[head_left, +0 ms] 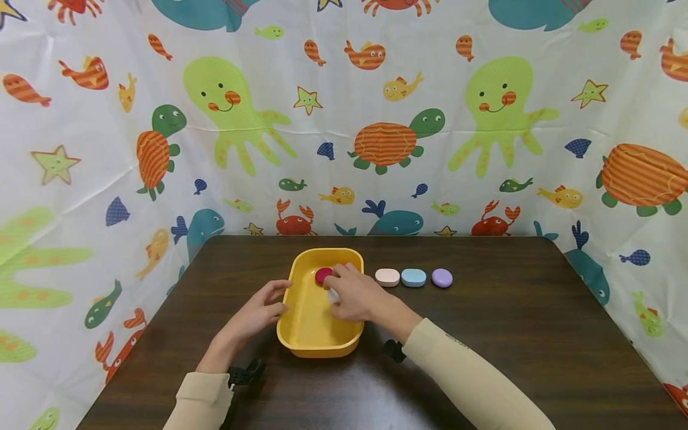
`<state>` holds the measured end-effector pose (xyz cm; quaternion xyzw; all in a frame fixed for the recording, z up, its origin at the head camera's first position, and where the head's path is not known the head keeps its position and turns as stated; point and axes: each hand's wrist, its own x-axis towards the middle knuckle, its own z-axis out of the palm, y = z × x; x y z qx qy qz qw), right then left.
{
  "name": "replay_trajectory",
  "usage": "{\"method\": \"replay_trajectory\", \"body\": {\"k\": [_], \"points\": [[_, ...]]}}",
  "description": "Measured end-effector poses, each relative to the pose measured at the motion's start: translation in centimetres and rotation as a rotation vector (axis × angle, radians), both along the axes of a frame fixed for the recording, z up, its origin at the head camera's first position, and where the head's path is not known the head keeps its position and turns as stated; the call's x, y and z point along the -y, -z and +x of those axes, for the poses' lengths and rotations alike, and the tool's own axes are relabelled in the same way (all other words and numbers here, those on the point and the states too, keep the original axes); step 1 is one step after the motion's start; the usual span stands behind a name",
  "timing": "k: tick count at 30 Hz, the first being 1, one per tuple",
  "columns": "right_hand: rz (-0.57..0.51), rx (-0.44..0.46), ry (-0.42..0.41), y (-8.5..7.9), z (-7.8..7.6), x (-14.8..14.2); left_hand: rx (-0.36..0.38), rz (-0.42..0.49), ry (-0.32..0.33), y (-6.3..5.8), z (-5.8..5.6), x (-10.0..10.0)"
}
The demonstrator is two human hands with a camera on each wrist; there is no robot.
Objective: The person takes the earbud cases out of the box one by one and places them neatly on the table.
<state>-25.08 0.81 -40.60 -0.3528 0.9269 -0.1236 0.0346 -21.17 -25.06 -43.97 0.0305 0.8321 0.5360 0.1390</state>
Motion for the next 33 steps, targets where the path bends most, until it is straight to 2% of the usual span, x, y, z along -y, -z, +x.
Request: {"method": "replay_trajectory", "body": {"k": [16,24,33], "points": [[-0.006,-0.078,0.011,-1.0,0.4,-1.8,-0.001,0.001,-0.008,-0.2,0.4,0.2],[-0.092,-0.031,0.090,-1.2,-0.1,-3.1,-0.001,0.003,-0.011,-0.1,0.4,0.0],[-0.104,-0.046,0.155,-1.4,-0.6,-4.4,0.007,0.002,-0.016,-0.1,0.4,-0.1]]}}
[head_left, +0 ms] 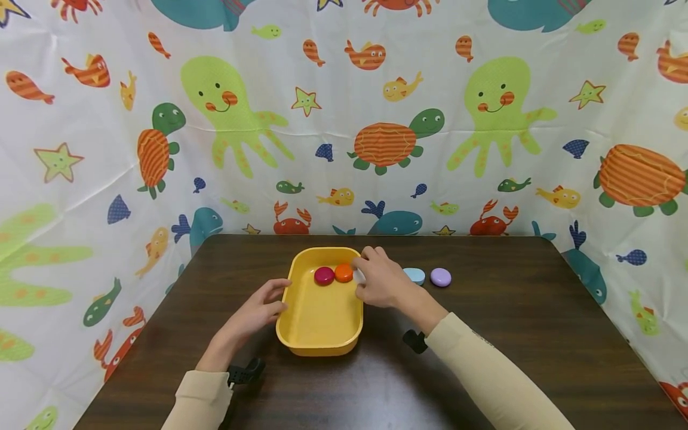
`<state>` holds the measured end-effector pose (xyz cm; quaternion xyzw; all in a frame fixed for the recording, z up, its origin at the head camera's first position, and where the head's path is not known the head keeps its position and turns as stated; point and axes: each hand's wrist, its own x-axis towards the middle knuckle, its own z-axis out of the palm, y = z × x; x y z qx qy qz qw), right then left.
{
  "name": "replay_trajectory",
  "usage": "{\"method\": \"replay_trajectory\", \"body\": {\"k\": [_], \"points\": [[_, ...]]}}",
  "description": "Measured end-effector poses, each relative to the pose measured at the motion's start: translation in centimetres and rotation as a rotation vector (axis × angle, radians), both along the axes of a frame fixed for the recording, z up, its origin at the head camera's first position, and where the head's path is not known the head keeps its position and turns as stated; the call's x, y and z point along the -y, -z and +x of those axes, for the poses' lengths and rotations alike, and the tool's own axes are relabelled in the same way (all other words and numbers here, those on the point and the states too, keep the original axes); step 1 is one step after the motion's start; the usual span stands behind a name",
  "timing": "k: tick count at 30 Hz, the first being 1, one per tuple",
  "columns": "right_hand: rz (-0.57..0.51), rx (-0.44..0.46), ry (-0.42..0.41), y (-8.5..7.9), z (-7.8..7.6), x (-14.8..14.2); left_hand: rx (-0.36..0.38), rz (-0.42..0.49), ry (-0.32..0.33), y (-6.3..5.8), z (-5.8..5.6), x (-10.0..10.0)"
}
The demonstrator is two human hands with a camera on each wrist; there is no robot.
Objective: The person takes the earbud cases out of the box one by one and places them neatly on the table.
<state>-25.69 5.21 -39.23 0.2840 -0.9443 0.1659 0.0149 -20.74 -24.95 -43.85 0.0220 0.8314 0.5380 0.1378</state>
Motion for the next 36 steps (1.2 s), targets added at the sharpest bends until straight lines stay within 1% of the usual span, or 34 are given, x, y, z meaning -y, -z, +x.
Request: {"method": "replay_trajectory", "body": {"k": [7,11,20,28,36], "points": [[-0.007,0.015,0.040,0.9,-0.6,-1.1,0.001,0.009,0.006,0.0,-0.2,0.0],[-0.003,0.039,0.064,1.4,-0.8,-1.7,-0.003,0.015,0.014,0.0,-0.3,0.0],[0.027,0.045,0.072,2.6,-1.3,-2.6,-0.009,0.031,0.023,0.1,-0.3,0.1],[0.026,0.090,0.098,3.2,-1.3,-3.0,-0.015,0.025,0.019,0.1,-0.3,0.2],[0.038,0.102,0.079,3.8,-1.1,-3.2,-0.013,0.020,0.020,0.0,-0.2,0.1]]}}
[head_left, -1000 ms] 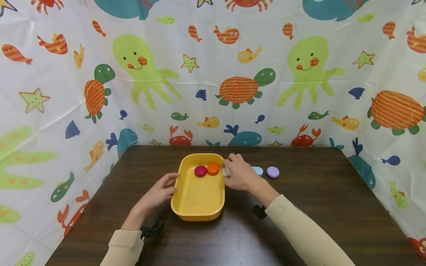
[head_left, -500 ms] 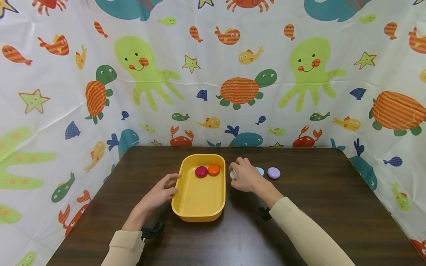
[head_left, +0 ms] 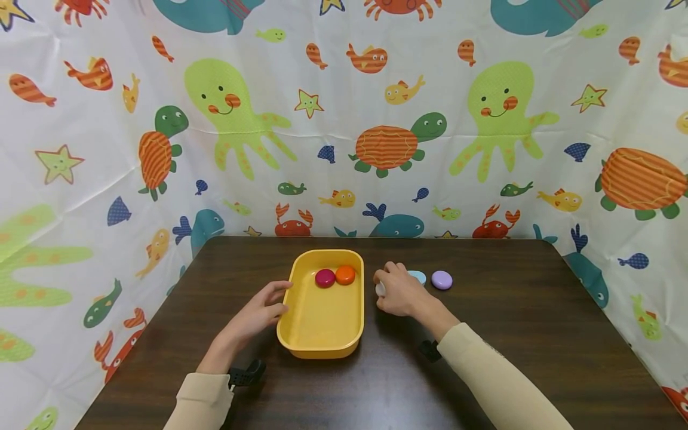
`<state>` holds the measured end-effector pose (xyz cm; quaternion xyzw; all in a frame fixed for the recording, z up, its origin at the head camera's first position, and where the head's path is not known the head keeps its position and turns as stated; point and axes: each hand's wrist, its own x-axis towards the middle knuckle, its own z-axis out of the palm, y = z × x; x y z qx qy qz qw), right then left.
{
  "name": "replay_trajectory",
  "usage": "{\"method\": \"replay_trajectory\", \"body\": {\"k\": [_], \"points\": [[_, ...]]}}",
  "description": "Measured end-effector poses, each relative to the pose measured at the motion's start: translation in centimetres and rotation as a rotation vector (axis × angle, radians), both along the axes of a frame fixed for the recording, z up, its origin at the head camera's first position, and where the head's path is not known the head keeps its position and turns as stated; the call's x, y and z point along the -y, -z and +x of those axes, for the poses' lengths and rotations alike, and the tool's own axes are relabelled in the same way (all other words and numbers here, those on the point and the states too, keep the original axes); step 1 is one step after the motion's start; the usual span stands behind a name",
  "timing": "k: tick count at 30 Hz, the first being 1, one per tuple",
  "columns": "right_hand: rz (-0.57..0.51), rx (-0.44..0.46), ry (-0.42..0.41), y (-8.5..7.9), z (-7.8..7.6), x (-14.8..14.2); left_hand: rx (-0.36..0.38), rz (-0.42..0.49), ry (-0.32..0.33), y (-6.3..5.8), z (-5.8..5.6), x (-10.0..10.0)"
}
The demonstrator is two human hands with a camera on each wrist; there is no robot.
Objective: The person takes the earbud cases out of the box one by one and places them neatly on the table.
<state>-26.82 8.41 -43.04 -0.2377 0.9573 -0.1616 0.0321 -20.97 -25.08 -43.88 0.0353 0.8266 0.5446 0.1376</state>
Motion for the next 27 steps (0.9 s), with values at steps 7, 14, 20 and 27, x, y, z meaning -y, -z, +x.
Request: {"method": "replay_trajectory", "body": {"k": [7,14,20,27], "points": [[0.042,-0.028,-0.013,0.8,0.0,-0.2,0.004,0.001,-0.003,0.0,0.0,0.0],[0.066,0.011,-0.013,1.2,0.2,-0.4,0.004,0.005,-0.006,0.2,0.0,0.0],[0.078,0.008,-0.033,1.6,0.4,-0.4,0.000,0.005,-0.005,0.2,0.0,0.0],[0.096,0.003,-0.046,2.1,0.2,-0.5,0.003,0.011,0.004,0.2,-0.1,0.0]]}}
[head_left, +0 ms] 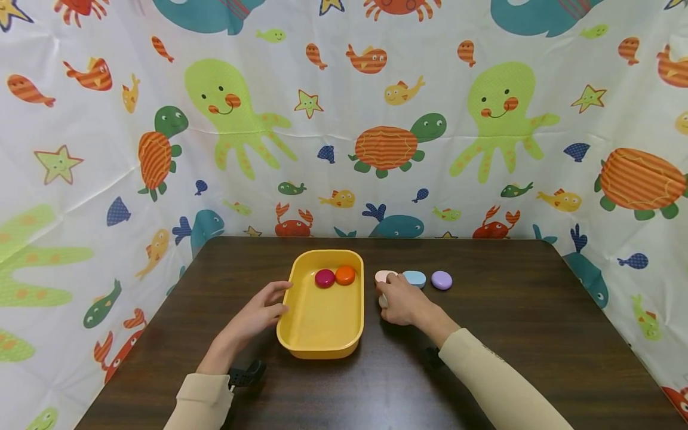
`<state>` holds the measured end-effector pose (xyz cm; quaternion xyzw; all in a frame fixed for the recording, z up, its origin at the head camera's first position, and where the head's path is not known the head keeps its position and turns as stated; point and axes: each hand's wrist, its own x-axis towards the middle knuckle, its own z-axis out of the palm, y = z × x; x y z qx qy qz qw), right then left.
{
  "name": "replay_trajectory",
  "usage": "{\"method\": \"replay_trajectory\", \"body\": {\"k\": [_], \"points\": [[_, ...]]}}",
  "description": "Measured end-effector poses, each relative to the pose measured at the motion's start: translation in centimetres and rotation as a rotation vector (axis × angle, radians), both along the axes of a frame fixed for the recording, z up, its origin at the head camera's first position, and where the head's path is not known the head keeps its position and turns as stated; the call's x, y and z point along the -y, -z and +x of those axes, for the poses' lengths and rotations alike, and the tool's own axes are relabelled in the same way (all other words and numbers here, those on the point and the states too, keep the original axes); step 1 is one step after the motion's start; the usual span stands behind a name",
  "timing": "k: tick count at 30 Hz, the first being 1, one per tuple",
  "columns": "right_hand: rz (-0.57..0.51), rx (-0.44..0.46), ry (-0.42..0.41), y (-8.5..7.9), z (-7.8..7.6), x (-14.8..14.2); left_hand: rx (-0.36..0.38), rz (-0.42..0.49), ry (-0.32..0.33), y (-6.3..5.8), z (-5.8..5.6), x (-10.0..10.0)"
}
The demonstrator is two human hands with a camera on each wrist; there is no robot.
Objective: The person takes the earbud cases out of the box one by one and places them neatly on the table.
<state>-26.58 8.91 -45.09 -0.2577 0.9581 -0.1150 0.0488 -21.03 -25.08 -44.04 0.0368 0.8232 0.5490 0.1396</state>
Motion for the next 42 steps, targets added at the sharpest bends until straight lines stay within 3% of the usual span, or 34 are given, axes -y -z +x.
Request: {"method": "replay_trajectory", "body": {"k": [17,28,42], "points": [[-0.015,0.003,-0.042,-0.3,0.4,0.0,-0.006,-0.003,-0.003,0.1,0.0,0.0],[-0.007,-0.007,-0.037,-1.9,0.3,0.2,0.012,0.002,-0.009,-0.1,0.0,0.0],[-0.017,-0.076,-0.107,-4.7,0.1,0.9,0.015,-0.004,-0.009,-0.1,0.0,-0.1]]}}
